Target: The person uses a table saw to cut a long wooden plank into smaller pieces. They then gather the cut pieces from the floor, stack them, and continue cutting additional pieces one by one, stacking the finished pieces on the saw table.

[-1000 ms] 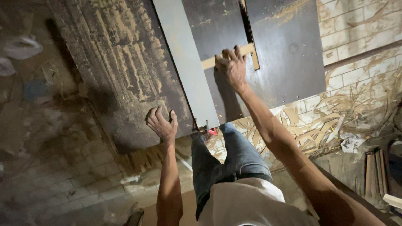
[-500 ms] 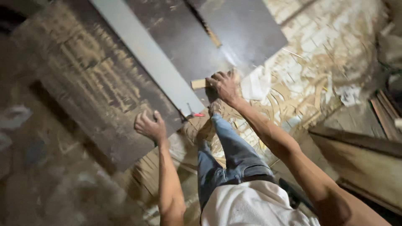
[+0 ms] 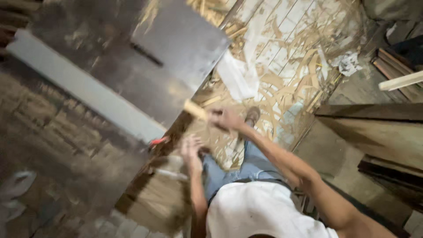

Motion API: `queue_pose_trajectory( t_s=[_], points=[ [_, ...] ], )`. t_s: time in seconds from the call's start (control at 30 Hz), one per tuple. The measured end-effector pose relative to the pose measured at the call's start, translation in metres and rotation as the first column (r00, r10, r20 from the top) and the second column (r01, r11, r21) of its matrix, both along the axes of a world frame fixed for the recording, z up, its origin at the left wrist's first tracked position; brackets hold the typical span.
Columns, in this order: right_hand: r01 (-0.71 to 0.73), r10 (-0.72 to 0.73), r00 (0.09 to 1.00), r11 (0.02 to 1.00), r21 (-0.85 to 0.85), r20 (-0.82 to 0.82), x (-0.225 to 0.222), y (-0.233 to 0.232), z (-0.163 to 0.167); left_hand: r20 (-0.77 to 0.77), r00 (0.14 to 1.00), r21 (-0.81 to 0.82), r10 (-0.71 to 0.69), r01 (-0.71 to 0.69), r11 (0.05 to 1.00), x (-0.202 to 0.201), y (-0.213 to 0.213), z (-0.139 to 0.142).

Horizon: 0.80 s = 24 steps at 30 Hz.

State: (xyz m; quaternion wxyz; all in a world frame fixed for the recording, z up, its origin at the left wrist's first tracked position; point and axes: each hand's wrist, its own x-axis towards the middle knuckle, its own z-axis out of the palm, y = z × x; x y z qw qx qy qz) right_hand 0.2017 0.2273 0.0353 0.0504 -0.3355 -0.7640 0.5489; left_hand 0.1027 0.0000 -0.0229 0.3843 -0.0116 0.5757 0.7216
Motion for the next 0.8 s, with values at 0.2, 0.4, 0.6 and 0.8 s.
queue_pose_trajectory(
  t_s=[0.2,0.4,0.6,0.8],
  points=[
    [0.037,0.072,0.966,0.911,0.410,-0.249,0.156,0.123,-0.014,0.158,0.968,-0.040,-0.197,0.206,0.978,0.127,0.223,0.018],
    [0.237,-0.361,0.920,0.821,-0.519,-0.151,0.321,0.259,0.028,0.099,0.874,0.178,-0.476,0.455,0.873,0.211,0.399,0.080],
    [0.481,-0.657,0.724,0.700,-0.529,-0.211,0.368,0.341,0.065,0.048,0.769,0.287,-0.637,0.601,0.746,0.259,0.534,0.128],
    [0.393,-0.622,0.724,0.727,-0.563,-0.298,0.365,0.441,0.040,-0.109,0.768,0.234,-0.631,0.636,0.735,0.260,0.625,0.106]
  ],
)
